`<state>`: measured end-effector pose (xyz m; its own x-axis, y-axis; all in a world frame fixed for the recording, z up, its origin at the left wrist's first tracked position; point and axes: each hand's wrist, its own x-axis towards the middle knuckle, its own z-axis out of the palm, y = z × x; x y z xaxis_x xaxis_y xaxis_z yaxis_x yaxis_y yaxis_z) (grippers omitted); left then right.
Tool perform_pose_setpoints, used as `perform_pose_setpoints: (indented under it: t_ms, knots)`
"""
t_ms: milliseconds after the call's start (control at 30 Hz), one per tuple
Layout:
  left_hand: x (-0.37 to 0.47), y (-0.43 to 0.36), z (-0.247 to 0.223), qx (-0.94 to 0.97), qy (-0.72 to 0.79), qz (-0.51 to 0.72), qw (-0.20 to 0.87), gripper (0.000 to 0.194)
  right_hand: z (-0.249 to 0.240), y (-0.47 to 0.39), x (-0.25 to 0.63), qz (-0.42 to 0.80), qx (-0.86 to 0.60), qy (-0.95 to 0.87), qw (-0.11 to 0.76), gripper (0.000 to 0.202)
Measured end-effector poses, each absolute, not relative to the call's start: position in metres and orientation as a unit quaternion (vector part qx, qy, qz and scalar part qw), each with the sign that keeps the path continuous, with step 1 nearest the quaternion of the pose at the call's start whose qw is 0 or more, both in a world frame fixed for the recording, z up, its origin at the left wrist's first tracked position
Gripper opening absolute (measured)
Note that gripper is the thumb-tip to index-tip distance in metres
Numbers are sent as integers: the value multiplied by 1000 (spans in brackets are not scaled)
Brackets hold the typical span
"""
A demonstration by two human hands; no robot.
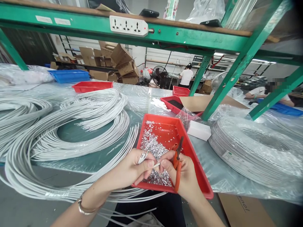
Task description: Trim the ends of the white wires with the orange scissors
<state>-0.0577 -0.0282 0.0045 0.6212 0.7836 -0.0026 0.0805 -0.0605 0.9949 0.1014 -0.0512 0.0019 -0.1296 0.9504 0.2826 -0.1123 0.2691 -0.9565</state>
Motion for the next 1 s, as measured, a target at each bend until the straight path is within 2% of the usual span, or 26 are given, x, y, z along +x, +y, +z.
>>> perform_pose_setpoints:
  t_ms: [100, 300, 600, 800, 867, 933, 1000]
  knots:
    - [-58, -24, 4, 657, 305, 296, 623, 33, 7, -49, 103, 456, -383, -589, 547, 17]
    - [-59, -22, -1, 636, 303, 318, 634, 35, 1, -50, 104, 491, -397, -573, 522, 10]
    - [-61, -22, 5, 640, 294, 307, 640, 32, 1, -52, 109, 429, -409, -637, 493, 2]
    - [-61, -29, 3, 657, 301, 205, 660, 23, 2, -43, 117, 287, -439, -693, 494, 7]
    - [-58, -33, 3, 678, 330, 207, 624, 23, 3, -36, 122, 257, -477, -684, 488, 17]
    - [-56, -37, 1, 727, 354, 237, 539, 23, 4, -28, 131, 250, -515, -675, 465, 34]
    - [-56, -40, -3, 771, 373, 276, 436, 23, 3, -21, 139, 263, -531, -674, 440, 36]
